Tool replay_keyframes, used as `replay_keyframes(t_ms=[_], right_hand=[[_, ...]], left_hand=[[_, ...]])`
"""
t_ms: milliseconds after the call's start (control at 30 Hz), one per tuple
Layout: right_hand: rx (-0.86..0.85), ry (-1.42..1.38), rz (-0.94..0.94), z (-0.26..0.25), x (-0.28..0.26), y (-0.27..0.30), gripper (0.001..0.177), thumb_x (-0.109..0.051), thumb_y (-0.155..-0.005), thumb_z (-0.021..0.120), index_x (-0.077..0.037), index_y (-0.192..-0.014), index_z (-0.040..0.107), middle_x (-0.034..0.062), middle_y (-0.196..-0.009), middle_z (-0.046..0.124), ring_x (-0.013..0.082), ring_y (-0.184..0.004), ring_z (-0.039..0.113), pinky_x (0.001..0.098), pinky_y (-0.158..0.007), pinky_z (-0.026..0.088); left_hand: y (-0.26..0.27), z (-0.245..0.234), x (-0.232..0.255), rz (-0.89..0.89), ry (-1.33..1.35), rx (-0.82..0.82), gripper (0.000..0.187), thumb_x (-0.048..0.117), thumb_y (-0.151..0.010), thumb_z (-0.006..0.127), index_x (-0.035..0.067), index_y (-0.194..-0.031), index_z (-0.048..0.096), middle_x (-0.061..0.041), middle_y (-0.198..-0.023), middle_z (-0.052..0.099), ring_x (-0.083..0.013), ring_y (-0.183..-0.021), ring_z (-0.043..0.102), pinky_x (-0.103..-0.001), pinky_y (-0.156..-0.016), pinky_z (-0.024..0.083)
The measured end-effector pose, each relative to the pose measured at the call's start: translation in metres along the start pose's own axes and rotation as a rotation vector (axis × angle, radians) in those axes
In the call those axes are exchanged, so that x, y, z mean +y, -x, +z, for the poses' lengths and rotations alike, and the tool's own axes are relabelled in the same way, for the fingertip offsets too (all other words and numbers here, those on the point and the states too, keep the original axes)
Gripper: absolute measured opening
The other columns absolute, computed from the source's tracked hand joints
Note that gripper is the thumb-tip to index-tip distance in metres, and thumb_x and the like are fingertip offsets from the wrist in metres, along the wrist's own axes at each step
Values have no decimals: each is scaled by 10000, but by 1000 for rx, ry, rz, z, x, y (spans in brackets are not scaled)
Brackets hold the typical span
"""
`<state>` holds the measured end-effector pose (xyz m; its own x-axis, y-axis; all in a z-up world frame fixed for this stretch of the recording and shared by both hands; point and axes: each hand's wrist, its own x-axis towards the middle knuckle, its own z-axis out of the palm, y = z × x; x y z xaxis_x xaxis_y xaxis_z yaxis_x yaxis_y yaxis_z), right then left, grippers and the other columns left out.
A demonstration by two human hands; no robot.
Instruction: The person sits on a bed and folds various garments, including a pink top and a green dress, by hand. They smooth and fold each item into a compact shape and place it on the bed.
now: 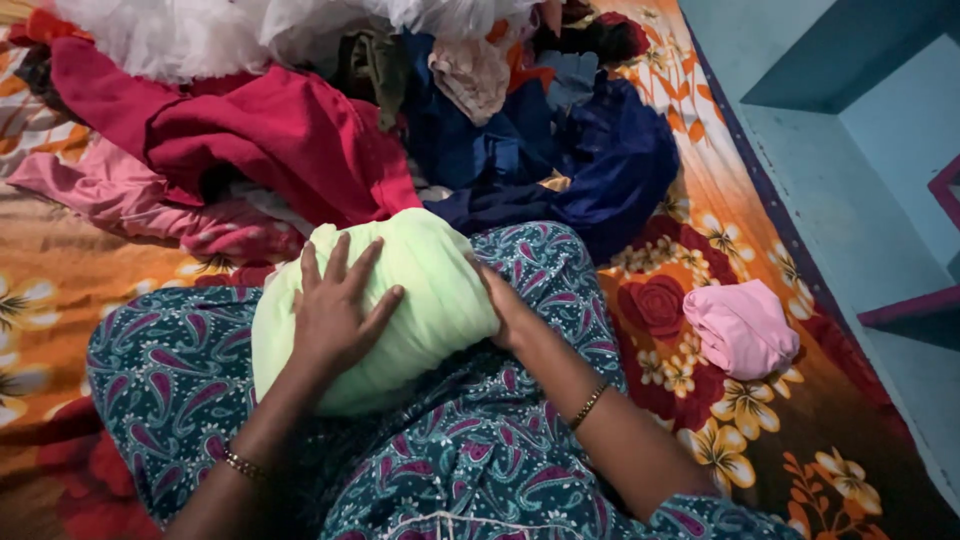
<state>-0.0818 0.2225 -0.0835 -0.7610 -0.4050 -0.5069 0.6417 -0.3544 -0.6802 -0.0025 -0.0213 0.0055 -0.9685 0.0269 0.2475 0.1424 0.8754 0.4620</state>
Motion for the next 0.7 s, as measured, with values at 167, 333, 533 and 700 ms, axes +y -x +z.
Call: replay_keyframes(t_ms=[167, 333, 533, 700], right_hand=[[-343, 855, -879, 19, 11, 24, 755, -512, -1071, 548, -51, -1611, 293, 161, -1595, 464, 286, -1457, 485, 448, -1222, 406], [-521, -204, -255, 39, 9, 47, 772, -589, -1068, 399, -62, -1626, 314, 154, -1617, 421, 283, -1451, 468, 466, -1216, 386], [-413, -302, -289, 21, -5, 62, 749, -570, -1065, 378, -42, -1596, 343, 179, -1574, 456, 314, -1412, 493, 493, -1178, 416], [-232, -140, -529, -23, -19, 87, 739, -562, -1055, 402, -42, -1578, 367, 181, -1542, 479, 316, -1381, 506, 491, -1155, 424]], left_hand=[[5, -10, -7, 56, 131, 45, 729, 582, -890, 640, 237, -1518, 505, -218, -1579, 410, -547, -1444, 277, -628, -1157, 279], [4, -14, -1, 87, 227, 30, 752, 559, -888, 656, 196, -1528, 502, -222, -1574, 438, -515, -1424, 345, -604, -1194, 255], [-10, -19, 34, 165, 222, 32, 792, 567, -859, 681, 183, -1525, 493, -246, -1568, 421, -544, -1432, 305, -607, -1156, 272], [-29, -17, 81, 264, 229, -5, 821, 597, -840, 698, 192, -1522, 488, -244, -1581, 399, -549, -1464, 250, -619, -1145, 265]])
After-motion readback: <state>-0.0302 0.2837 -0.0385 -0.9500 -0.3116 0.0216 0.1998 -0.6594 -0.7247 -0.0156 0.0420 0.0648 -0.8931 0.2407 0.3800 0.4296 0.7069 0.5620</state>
